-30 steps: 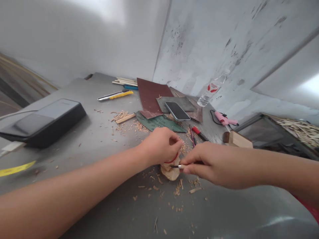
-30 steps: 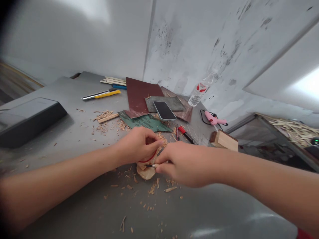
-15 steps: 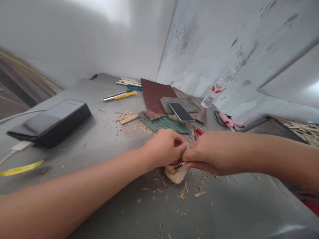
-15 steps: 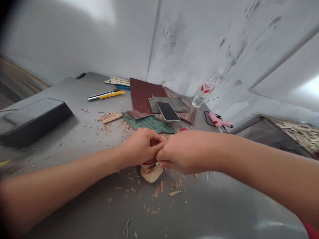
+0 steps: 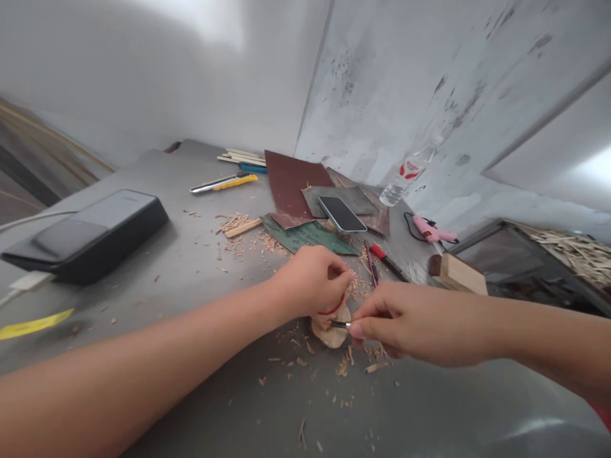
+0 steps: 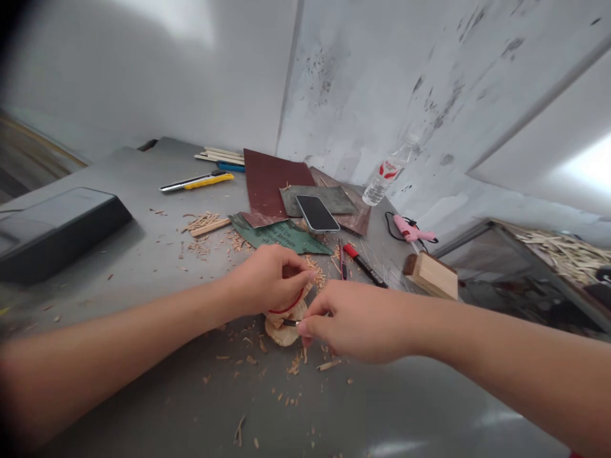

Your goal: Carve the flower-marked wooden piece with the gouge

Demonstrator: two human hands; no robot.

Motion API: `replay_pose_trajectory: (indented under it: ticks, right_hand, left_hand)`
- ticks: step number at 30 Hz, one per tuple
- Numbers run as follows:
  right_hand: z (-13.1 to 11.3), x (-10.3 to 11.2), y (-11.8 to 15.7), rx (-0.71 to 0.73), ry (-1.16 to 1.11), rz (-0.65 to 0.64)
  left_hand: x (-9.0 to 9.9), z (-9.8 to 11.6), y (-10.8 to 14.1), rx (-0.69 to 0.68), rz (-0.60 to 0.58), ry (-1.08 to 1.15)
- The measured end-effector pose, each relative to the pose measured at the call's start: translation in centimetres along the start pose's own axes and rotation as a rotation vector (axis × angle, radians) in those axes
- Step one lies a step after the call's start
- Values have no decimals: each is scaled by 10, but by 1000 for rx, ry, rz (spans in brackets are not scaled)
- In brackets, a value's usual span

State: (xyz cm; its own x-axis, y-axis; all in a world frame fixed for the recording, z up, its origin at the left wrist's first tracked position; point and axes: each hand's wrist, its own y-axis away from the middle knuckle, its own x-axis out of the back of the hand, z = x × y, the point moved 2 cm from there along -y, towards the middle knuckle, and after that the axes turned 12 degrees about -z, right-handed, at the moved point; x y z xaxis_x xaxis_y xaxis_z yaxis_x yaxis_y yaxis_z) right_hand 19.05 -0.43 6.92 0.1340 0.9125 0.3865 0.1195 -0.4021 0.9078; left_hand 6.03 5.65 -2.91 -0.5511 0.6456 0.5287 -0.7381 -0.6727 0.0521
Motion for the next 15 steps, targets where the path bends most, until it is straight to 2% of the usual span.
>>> replay_pose_trajectory:
  ticks: [4,9,11,13,15]
  right_hand:
    - [3,-5,-2,85,72,41]
    - [11,-14,-6,209,583,328]
    - [13,-17,-6,269,712,393]
    - [13,-16,-5,288,655,380]
    - [13,-13,-5,241,449,283]
  left_hand:
    - [1,1,1,-24,18,-25]
    - [1,1,1,8,11,-11]
    - [1,2,1,11,11,-9]
    - [2,2,1,4,11,-17]
    - [2,3,2,1,12,-23]
